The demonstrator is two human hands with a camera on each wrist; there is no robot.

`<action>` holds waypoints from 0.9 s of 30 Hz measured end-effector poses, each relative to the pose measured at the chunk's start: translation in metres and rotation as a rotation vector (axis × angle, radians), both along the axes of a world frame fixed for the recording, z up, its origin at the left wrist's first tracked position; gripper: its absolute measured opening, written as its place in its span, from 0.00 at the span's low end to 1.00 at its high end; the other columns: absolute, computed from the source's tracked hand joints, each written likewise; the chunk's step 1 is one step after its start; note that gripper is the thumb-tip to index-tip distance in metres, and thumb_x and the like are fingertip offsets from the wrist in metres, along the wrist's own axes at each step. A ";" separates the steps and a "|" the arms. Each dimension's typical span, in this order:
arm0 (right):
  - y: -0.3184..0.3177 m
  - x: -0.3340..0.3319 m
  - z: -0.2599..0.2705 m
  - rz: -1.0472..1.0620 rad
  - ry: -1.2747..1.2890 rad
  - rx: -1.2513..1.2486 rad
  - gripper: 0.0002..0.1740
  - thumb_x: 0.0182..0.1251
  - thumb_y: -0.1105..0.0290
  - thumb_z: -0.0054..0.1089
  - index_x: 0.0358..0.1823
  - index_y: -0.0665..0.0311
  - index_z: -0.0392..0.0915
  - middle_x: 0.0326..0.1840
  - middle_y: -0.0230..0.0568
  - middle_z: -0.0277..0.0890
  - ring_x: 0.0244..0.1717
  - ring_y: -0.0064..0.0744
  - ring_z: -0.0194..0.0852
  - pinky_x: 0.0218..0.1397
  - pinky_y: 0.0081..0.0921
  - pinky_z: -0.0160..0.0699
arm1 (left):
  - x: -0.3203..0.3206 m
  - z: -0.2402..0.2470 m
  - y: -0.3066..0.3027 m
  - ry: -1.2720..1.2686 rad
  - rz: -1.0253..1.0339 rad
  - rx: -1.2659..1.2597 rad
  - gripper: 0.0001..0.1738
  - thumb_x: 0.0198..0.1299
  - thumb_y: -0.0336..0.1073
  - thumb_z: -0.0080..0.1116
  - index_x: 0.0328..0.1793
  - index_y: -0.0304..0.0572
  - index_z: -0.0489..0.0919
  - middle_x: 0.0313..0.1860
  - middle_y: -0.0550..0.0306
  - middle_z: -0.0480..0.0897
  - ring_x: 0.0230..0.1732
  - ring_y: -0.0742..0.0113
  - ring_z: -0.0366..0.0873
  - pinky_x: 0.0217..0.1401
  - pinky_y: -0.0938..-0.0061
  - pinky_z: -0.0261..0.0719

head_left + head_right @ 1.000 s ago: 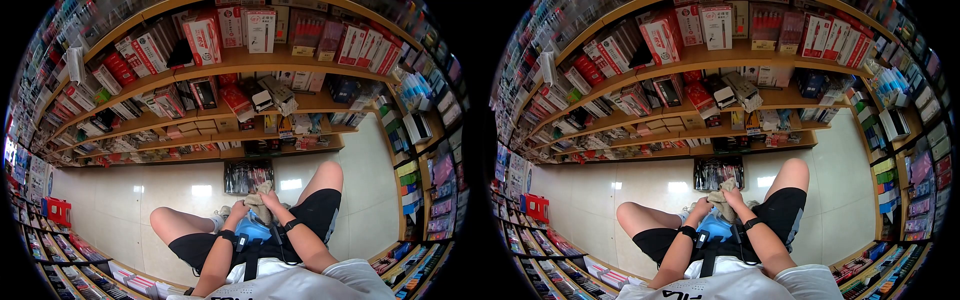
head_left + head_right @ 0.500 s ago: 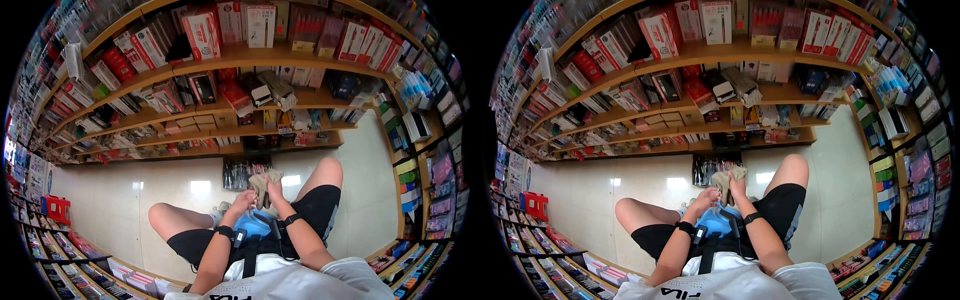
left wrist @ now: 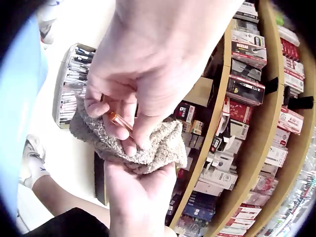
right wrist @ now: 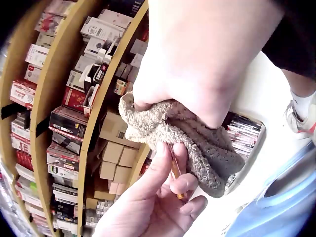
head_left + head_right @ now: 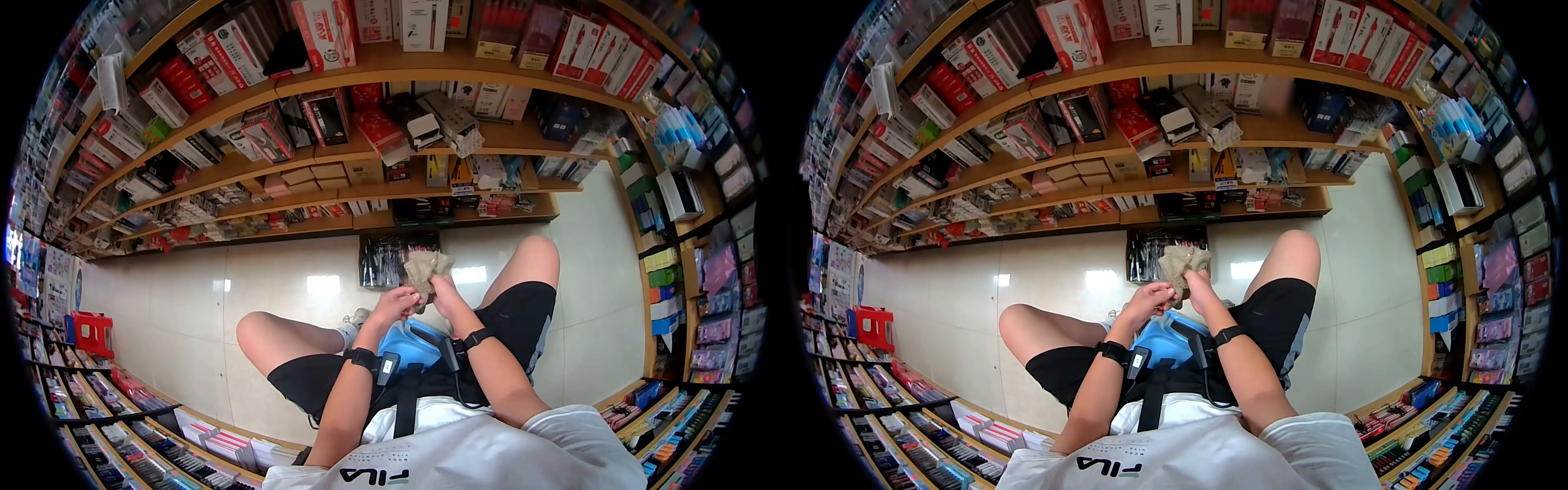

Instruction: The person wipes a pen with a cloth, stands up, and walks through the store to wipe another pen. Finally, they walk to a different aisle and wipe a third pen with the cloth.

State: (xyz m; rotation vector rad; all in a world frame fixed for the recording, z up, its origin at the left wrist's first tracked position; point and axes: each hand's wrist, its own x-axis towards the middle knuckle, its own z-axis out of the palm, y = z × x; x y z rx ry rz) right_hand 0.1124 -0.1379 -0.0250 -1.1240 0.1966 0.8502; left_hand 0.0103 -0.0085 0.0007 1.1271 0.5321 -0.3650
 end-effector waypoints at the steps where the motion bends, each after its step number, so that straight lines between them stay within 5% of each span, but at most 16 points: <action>1: 0.001 0.000 -0.001 -0.029 -0.006 -0.002 0.19 0.63 0.66 0.55 0.54 0.67 0.73 0.46 0.42 0.78 0.44 0.35 0.78 0.44 0.30 0.78 | 0.000 0.005 -0.001 0.000 0.025 -0.031 0.18 0.67 0.36 0.53 0.61 0.39 0.71 0.42 0.60 0.84 0.26 0.79 0.71 0.27 0.83 0.69; 6: 0.000 0.001 0.000 -0.079 -0.009 -0.099 0.19 0.62 0.67 0.56 0.52 0.68 0.73 0.47 0.42 0.78 0.46 0.34 0.77 0.48 0.30 0.76 | -0.002 0.012 -0.004 0.015 0.021 -0.106 0.17 0.68 0.32 0.49 0.61 0.37 0.69 0.50 0.53 0.82 0.33 0.73 0.78 0.34 0.76 0.76; 12: 0.003 -0.006 0.005 -0.097 -0.103 -0.168 0.19 0.61 0.68 0.56 0.52 0.68 0.73 0.47 0.39 0.77 0.46 0.32 0.76 0.49 0.28 0.74 | -0.006 -0.003 -0.003 0.150 0.031 0.069 0.09 0.64 0.32 0.56 0.48 0.40 0.71 0.42 0.53 0.84 0.37 0.69 0.83 0.32 0.75 0.75; 21: 0.005 -0.004 -0.012 -0.102 -0.164 -0.264 0.18 0.61 0.68 0.55 0.51 0.69 0.74 0.45 0.39 0.77 0.46 0.31 0.75 0.48 0.28 0.73 | -0.006 -0.026 -0.001 0.051 -0.019 0.308 0.16 0.49 0.30 0.72 0.38 0.43 0.74 0.29 0.62 0.82 0.29 0.75 0.79 0.25 0.79 0.71; 27: 0.004 -0.005 0.003 -0.091 -0.103 -0.197 0.17 0.61 0.69 0.54 0.50 0.69 0.75 0.45 0.39 0.77 0.45 0.31 0.76 0.48 0.28 0.73 | -0.007 -0.012 -0.004 0.099 0.030 0.130 0.09 0.60 0.35 0.63 0.40 0.42 0.75 0.30 0.61 0.81 0.32 0.72 0.81 0.28 0.76 0.74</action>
